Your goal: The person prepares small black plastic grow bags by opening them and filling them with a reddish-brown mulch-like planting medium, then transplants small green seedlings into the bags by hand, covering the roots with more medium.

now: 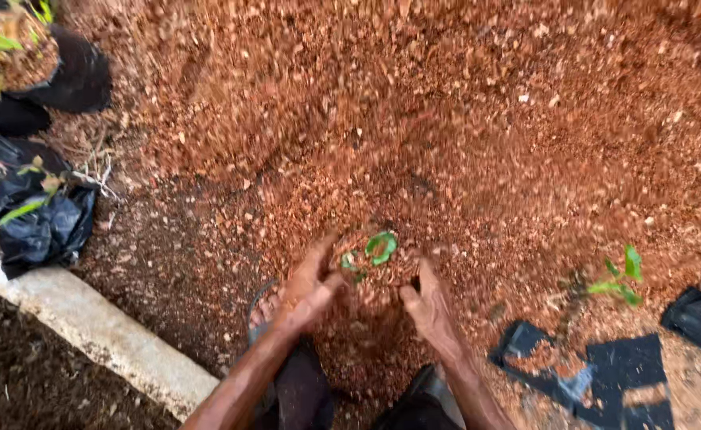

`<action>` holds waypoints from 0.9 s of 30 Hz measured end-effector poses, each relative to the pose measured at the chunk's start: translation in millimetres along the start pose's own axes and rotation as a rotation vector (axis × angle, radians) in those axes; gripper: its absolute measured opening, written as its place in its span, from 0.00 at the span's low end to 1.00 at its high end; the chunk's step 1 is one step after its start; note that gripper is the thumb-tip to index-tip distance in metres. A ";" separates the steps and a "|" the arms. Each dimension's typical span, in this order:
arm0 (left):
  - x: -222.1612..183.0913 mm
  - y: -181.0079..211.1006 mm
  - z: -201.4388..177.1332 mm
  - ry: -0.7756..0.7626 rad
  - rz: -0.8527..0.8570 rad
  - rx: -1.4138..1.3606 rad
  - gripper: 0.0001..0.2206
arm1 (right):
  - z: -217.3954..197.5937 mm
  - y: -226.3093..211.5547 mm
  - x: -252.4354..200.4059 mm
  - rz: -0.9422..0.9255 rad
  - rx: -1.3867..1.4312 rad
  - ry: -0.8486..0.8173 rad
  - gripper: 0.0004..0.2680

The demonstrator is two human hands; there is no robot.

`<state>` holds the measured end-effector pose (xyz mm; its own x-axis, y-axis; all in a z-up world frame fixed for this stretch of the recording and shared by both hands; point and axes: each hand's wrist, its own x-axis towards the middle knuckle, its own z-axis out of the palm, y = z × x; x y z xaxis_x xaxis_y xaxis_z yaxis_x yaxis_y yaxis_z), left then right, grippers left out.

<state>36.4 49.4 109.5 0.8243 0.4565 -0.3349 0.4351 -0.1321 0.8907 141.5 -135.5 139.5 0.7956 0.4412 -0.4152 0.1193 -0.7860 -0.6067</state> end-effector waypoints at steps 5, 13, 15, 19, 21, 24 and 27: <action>-21.3 -15.0 45.2 -0.062 -0.292 -0.148 0.49 | -17.7 -6.7 -5.4 -0.232 0.043 -0.015 0.21; -5.7 -14.6 41.7 0.122 0.296 0.154 0.32 | 0.5 33.3 25.3 -0.437 -0.306 0.031 0.17; -1.2 -15.7 47.1 0.154 0.559 0.201 0.27 | -5.6 24.2 25.3 -0.371 -0.534 -0.113 0.18; 23.5 -16.6 53.0 0.139 0.503 0.168 0.30 | -16.5 19.1 5.5 -0.350 -0.038 0.065 0.17; 28.5 -25.0 57.8 0.149 0.507 0.128 0.32 | 0.3 36.3 -5.7 -0.336 -0.045 0.159 0.17; 19.9 -34.2 55.6 0.106 0.490 0.099 0.29 | 30.2 61.3 -11.8 -0.332 -0.098 -0.080 0.16; -0.8 -33.2 37.1 0.015 0.613 -0.141 0.22 | 15.4 43.3 -21.7 -0.263 -0.205 0.052 0.18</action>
<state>34.7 20.8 68.9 0.9029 0.3473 0.2532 -0.1679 -0.2572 0.9517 120.2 -172.4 111.8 0.7505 0.6218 -0.2239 0.4374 -0.7213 -0.5371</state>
